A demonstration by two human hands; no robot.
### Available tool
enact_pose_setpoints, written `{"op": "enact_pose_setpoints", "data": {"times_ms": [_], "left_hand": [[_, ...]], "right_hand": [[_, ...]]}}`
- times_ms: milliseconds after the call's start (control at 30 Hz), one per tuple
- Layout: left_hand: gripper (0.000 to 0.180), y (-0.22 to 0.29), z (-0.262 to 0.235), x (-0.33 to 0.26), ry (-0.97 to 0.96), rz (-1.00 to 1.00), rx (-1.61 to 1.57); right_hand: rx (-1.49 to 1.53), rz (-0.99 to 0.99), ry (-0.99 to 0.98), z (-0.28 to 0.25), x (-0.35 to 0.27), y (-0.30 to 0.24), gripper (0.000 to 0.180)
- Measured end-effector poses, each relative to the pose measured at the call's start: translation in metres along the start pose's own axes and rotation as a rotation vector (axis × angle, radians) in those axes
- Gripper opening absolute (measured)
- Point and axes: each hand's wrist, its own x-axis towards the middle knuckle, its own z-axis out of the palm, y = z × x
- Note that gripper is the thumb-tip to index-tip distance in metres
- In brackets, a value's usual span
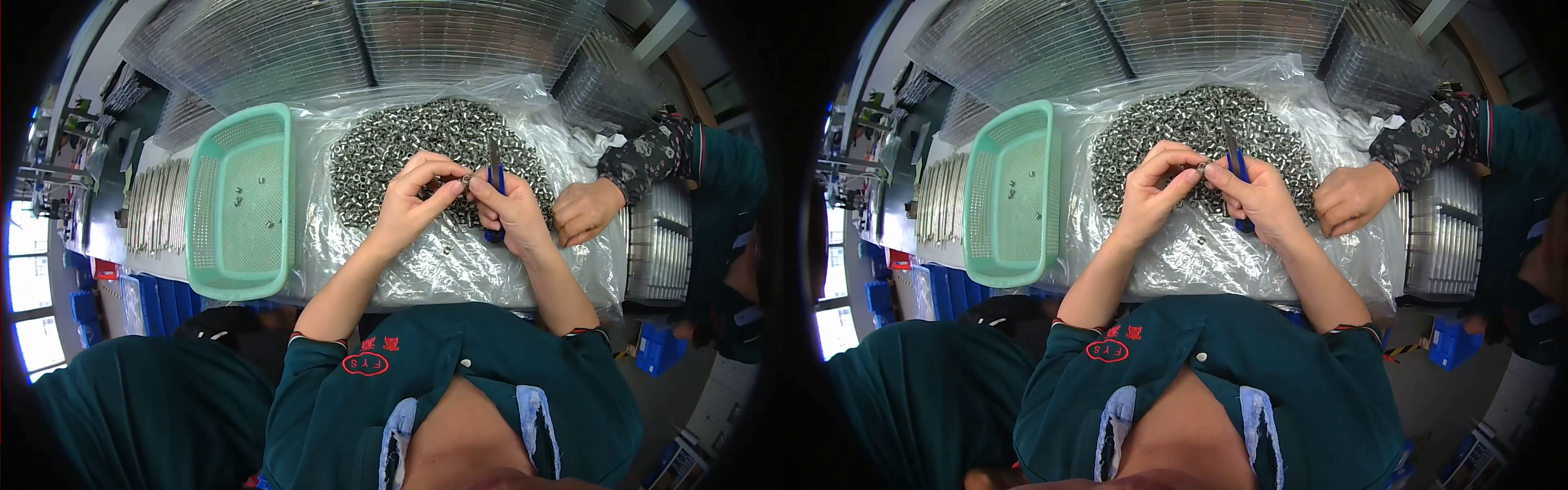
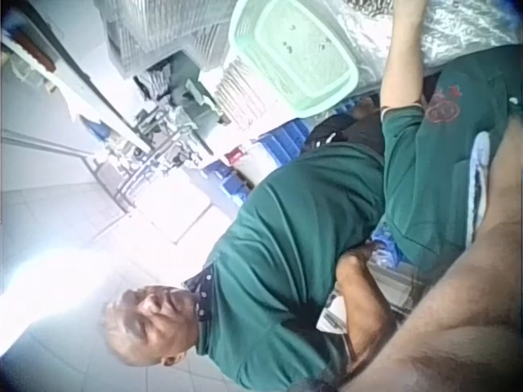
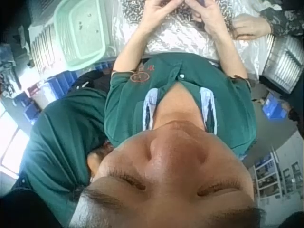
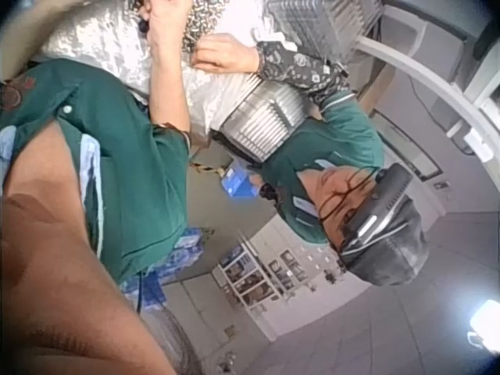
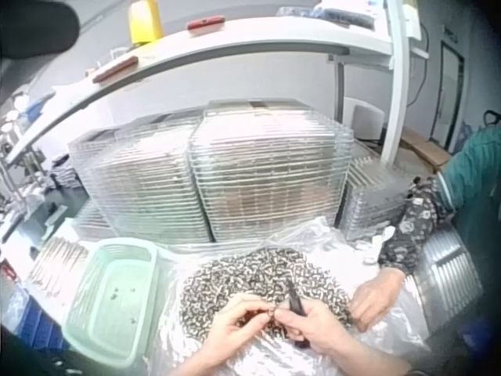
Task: Sorting and processing small metal hardware components using pliers at a factory workbench.
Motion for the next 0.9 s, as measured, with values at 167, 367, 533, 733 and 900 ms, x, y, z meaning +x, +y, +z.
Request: {"op": "enact_pose_setpoints", "data": {"times_ms": [167,367,533,733,900], "left_hand": [[0.016,0.004,0.002,-0.001,0.012,-0.109,-0.143],[0.018,0.011,0.000,0.002,0.076,-0.284,-0.424],[0.020,0.011,-0.004,0.005,0.127,-0.359,-0.451],[0.021,0.007,-0.006,0.003,0.163,-0.357,-0.449],[0.021,0.008,-0.004,0.003,0.194,-0.319,-0.435]], "right_hand": [[-0.037,0.032,-0.033,-0.004,0.001,0.003,0.015],[-0.135,-0.206,0.058,-0.005,0.000,-0.002,0.024],[-0.660,-0.510,0.247,-0.011,0.002,-0.006,0.024],[-1.133,-0.801,0.238,-0.004,-0.002,-0.020,0.018],[-1.177,-0.767,0.215,-0.003,-0.005,-0.022,0.019]]}}
